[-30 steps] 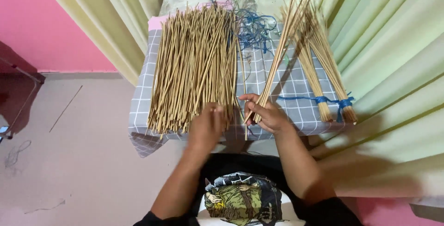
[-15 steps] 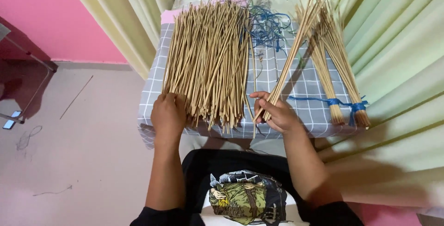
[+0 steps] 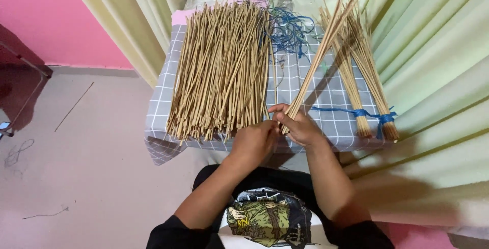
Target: The person is gathering thin wooden sticks into bundles and tying them with blue plastic string on a table.
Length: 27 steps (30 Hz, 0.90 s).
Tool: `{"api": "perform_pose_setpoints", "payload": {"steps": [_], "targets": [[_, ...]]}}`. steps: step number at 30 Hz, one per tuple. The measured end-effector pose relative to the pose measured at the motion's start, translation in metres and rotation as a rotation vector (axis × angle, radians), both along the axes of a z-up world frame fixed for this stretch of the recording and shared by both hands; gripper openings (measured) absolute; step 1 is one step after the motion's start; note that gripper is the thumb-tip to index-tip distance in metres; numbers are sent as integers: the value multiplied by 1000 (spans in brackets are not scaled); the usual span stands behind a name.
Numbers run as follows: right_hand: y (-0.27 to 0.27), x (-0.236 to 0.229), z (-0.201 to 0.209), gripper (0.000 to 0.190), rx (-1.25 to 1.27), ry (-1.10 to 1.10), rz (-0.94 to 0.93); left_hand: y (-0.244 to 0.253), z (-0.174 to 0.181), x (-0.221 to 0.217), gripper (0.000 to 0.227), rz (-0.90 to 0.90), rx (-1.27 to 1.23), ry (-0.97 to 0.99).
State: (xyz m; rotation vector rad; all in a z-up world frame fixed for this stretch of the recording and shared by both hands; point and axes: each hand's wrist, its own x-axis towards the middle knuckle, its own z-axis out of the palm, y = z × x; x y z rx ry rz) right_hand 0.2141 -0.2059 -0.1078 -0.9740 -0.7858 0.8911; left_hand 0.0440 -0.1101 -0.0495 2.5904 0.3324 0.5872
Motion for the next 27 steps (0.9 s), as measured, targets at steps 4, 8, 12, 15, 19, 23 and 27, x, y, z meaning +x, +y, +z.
{"api": "perform_pose_setpoints", "payload": {"steps": [4,8,12,15,19,23,27], "targets": [[2,0,2,38,31,-20,17,0,-5,1,21,46,61,-51],[4,6,-6,33,75,0,31,11,-4,-8,18,111,132,-60],[7,14,-13,31,124,138,35,46,32,-39,10,350,40,-84],[7,15,-13,39,106,133,14,87,51,-55,19,582,102,-172],[8,13,-11,41,110,139,5,110,37,-68,20,633,98,-132],[10,14,-12,40,102,134,8,110,22,-72,24,636,38,33],[7,11,-4,42,85,100,22,115,7,-77,20,675,81,18]]}}
